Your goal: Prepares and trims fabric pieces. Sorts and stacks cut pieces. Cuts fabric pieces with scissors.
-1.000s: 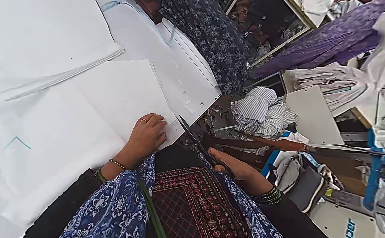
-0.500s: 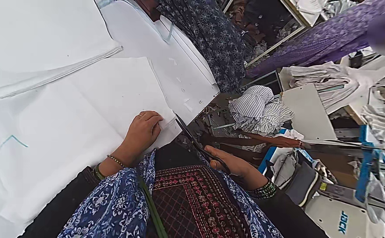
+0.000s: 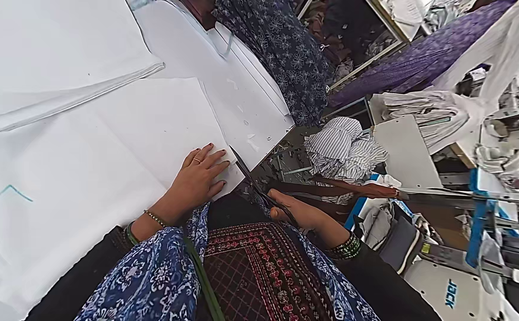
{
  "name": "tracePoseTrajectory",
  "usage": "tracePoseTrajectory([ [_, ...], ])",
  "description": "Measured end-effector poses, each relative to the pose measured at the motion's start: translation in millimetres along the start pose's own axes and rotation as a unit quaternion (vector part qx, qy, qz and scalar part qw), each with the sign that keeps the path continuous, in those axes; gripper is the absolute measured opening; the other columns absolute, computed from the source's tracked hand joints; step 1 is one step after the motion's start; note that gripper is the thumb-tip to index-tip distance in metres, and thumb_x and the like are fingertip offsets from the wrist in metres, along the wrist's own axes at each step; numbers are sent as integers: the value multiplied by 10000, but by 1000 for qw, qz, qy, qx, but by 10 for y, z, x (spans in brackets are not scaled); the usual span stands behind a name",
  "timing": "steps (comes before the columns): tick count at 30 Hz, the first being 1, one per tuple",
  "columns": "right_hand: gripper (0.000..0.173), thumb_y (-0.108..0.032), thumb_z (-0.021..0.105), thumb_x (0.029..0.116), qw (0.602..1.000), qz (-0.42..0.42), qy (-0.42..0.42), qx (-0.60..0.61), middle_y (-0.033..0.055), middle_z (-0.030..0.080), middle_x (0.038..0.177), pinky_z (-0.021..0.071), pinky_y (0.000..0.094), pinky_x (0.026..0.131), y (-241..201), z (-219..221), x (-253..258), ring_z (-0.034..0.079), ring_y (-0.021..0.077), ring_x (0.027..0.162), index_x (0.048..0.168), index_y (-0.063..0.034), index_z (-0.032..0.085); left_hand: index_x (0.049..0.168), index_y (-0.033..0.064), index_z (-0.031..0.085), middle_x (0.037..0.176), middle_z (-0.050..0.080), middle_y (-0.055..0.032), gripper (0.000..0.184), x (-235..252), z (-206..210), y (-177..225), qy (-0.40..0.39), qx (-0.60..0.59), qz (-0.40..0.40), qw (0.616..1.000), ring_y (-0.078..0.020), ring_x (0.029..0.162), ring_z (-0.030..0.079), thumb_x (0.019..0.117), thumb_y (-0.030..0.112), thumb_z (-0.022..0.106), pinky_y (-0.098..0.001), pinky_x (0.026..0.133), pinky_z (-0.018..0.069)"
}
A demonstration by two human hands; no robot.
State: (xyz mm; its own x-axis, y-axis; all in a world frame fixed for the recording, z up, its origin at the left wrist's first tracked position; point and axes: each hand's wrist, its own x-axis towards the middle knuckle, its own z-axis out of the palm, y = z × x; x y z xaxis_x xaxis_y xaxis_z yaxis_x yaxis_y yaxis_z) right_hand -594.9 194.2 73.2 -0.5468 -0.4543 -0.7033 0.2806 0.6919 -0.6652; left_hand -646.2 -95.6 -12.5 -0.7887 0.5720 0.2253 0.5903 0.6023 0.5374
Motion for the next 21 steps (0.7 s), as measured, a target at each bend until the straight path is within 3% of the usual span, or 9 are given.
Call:
tracePoseTrajectory([
  [5, 748, -764, 530, 863, 1000, 16, 14, 7, -35, 475, 873, 399, 224, 676, -69, 41, 21, 457, 13, 742, 1092, -55, 467, 1296, 118, 711, 1481, 578, -131, 431, 0, -13, 9, -5, -1, -4, 1000, -438, 1456, 413, 948, 342, 586, -667, 1137, 311],
  [9, 552, -624, 558, 938, 998, 6, 61, 33, -58, 445, 823, 368, 196, 648, -99, 126, -4, 428, -4, 696, 984, -78, 483, 1307, 123, 707, 1491, 570, -129, 427, -5, -2, 4, -5, 1, -1, 1000, -440, 1455, 415, 956, 329, 578, -661, 1143, 311],
  [14, 499, -564, 587, 954, 996, 4, 88, 13, -53, 447, 798, 362, 200, 645, -84, 157, -13, 428, 3, 684, 936, -76, 483, 1307, 127, 710, 1491, 572, -123, 419, -1, -3, 4, -9, 6, -1, 1000, -431, 1455, 418, 962, 322, 573, -657, 1144, 312],
  [17, 566, -635, 627, 893, 996, 12, 83, 27, -66, 453, 785, 368, 190, 625, 14, 100, -35, 433, -4, 667, 948, -88, 495, 1296, 126, 715, 1483, 579, -125, 414, -4, -4, 1, -5, 7, 2, 1000, -437, 1447, 428, 959, 317, 569, -664, 1132, 320],
  [21, 831, -817, 548, 797, 999, 19, 30, 38, -47, 499, 917, 414, 196, 709, 30, 48, -85, 477, -20, 786, 1126, -57, 487, 1292, 132, 716, 1480, 582, -124, 415, 1, 12, -11, -1, 11, 9, 1000, -431, 1440, 439, 963, 327, 555, -662, 1131, 322],
])
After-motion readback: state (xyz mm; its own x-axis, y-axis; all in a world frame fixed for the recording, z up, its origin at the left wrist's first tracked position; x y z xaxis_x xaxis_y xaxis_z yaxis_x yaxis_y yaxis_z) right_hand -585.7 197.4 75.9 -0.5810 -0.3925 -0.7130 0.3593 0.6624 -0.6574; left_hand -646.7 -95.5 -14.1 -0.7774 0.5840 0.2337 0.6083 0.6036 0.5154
